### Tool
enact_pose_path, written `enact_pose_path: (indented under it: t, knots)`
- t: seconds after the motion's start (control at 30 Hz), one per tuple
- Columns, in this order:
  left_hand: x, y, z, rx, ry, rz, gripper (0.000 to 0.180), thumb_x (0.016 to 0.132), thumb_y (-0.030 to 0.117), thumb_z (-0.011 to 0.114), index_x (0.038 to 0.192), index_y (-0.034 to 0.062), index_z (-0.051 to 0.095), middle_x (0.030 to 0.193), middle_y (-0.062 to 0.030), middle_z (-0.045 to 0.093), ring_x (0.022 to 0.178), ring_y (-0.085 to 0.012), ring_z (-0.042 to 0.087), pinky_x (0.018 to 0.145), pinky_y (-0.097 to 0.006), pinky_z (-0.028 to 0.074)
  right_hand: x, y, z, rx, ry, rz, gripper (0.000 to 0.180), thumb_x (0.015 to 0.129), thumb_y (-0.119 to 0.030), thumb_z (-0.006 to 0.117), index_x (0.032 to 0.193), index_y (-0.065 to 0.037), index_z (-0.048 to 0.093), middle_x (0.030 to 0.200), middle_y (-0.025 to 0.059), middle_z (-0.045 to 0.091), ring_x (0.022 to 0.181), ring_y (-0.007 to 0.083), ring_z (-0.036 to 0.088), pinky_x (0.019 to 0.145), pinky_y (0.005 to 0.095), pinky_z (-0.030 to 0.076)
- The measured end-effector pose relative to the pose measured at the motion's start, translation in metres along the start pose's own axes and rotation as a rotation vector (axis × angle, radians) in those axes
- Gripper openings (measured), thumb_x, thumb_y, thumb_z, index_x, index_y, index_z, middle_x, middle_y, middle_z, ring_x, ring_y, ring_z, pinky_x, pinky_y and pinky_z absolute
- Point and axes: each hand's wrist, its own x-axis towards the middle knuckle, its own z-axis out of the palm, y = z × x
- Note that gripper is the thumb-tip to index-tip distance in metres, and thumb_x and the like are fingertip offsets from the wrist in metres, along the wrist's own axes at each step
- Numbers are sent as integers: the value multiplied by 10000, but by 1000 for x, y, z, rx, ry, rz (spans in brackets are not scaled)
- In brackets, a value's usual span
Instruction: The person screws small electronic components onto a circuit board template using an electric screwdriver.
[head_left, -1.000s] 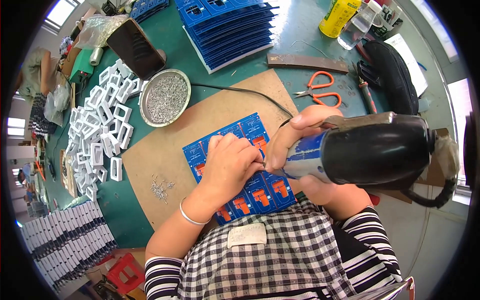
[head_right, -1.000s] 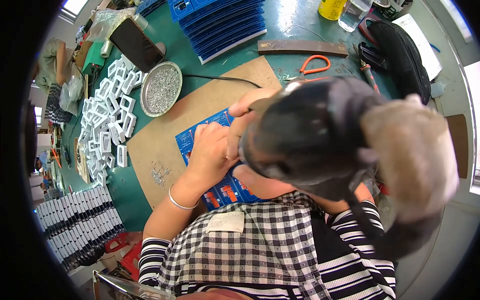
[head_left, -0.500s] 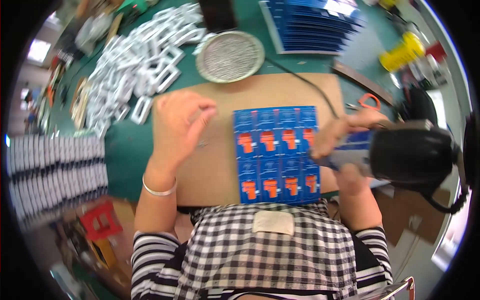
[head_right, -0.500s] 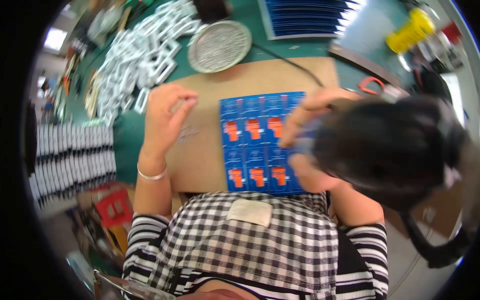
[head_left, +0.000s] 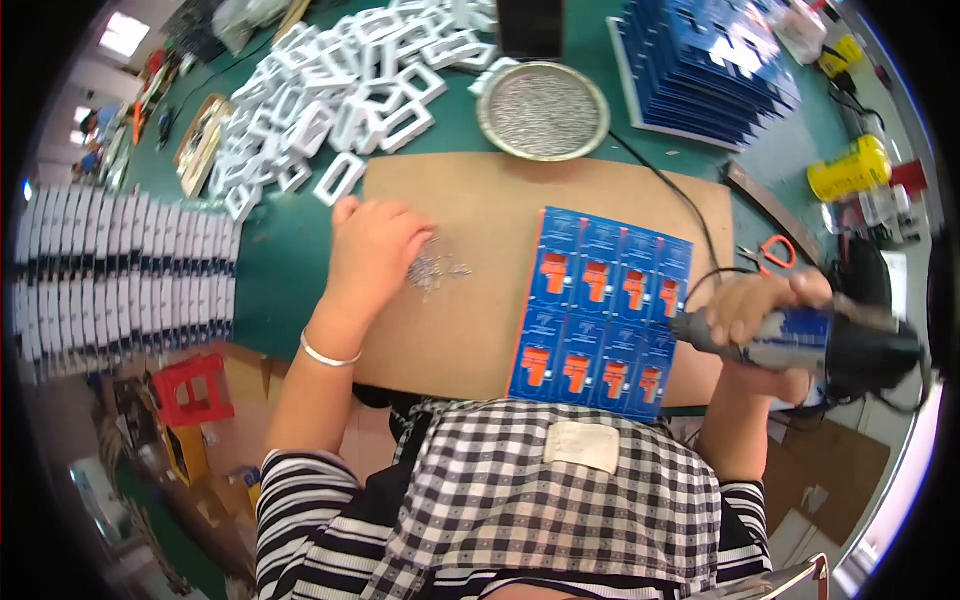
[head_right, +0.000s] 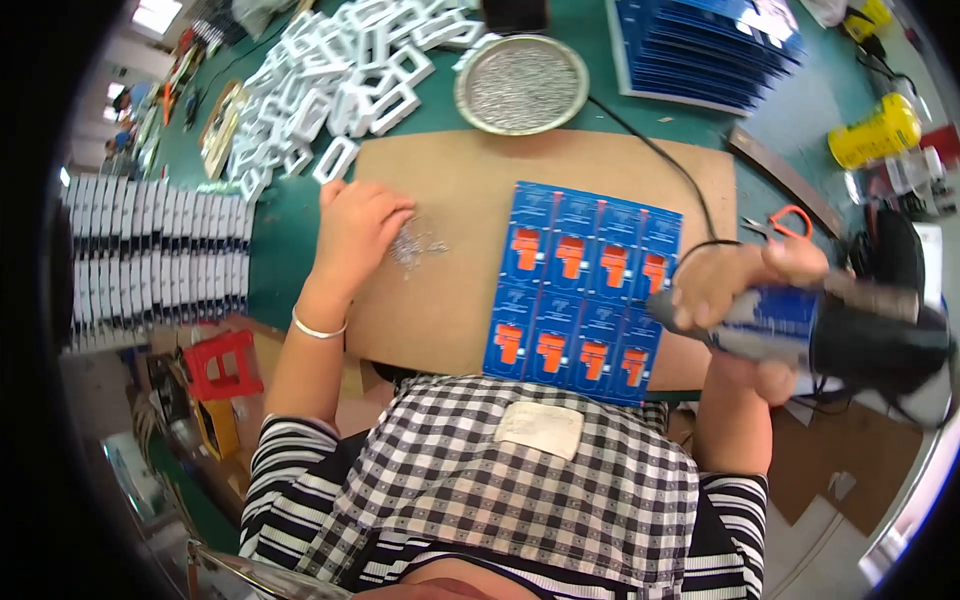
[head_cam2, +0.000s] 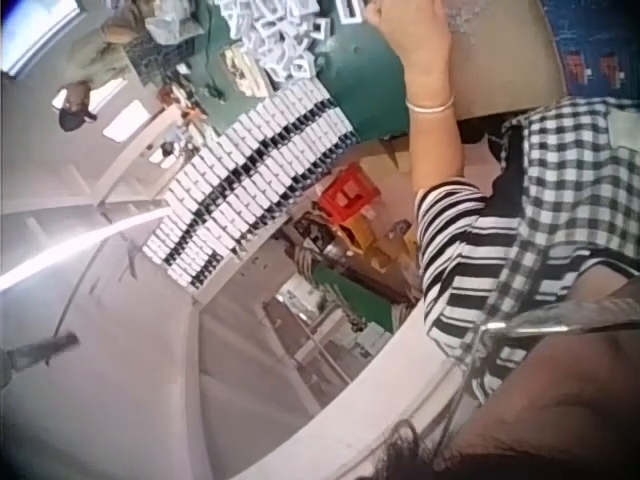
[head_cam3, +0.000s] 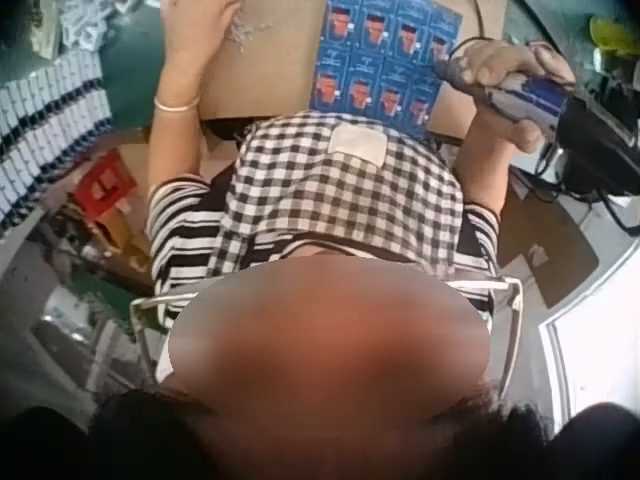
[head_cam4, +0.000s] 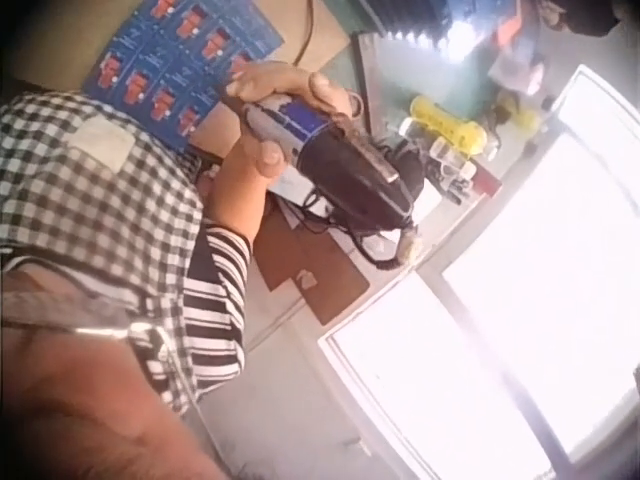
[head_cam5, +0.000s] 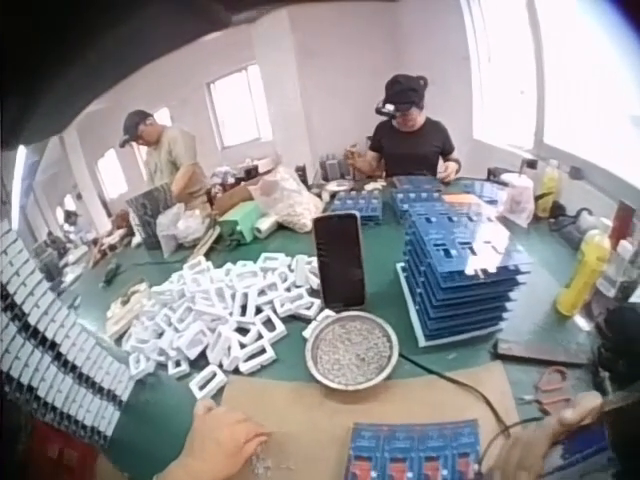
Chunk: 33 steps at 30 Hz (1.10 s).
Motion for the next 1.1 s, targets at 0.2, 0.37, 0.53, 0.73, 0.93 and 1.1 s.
enact_pose_path:
  t: [0.2, 0.37, 0.53, 0.73, 0.93, 1.1]
  knots:
    - [4, 5, -1, 263, -41, 140, 91, 729, 97, 694, 783, 113, 622, 753, -25, 611, 717, -215, 566, 757, -375, 367, -4, 9, -14, 295, 695, 239, 541, 843, -430, 549, 1245, -103, 394, 745, 87, 542, 659, 224, 570, 611, 406, 486]
    - [23, 24, 0, -61, -71, 4, 85, 738, 45, 660, 792, 92, 613, 790, -16, 639, 670, -188, 563, 772, -346, 366, -16, -7, -22, 235, 757, 155, 538, 854, -445, 517, 1236, -76, 430, 715, 70, 523, 623, 204, 537, 626, 352, 456]
    - [49, 123, 15, -728, -145, 56, 78, 754, 65, 667, 811, 91, 620, 793, -21, 625, 702, -186, 536, 784, -348, 374, -18, -41, -20, -73, 614, 5, 594, 823, -455, 543, 1247, -62, 410, 708, 71, 532, 591, 206, 562, 603, 357, 484]
    - [63, 183, 55, -692, -279, 365, 108, 757, 52, 662, 840, 97, 609, 904, -25, 613, 901, -221, 540, 843, -366, 355, -21, -47, -8, -182, 585, 55, 635, 797, -461, 578, 1238, -47, 383, 684, 83, 547, 578, 210, 589, 586, 372, 506]
    - [60, 194, 56, -467, -179, 455, 140, 758, 87, 684, 869, 113, 602, 1104, -36, 553, 1081, -271, 463, 916, -406, 308, -28, -50, -3, -177, 674, 53, 625, 798, -453, 580, 1239, -51, 394, 693, 86, 552, 573, 214, 585, 580, 367, 504]
    - [57, 195, 57, -412, -159, 474, 171, 742, 87, 691, 884, 111, 599, 1103, -28, 549, 1085, -265, 462, 922, -409, 297, -29, -48, -5, -169, 632, 45, 621, 806, -446, 580, 1242, -46, 392, 697, 92, 556, 575, 218, 587, 587, 363, 503]
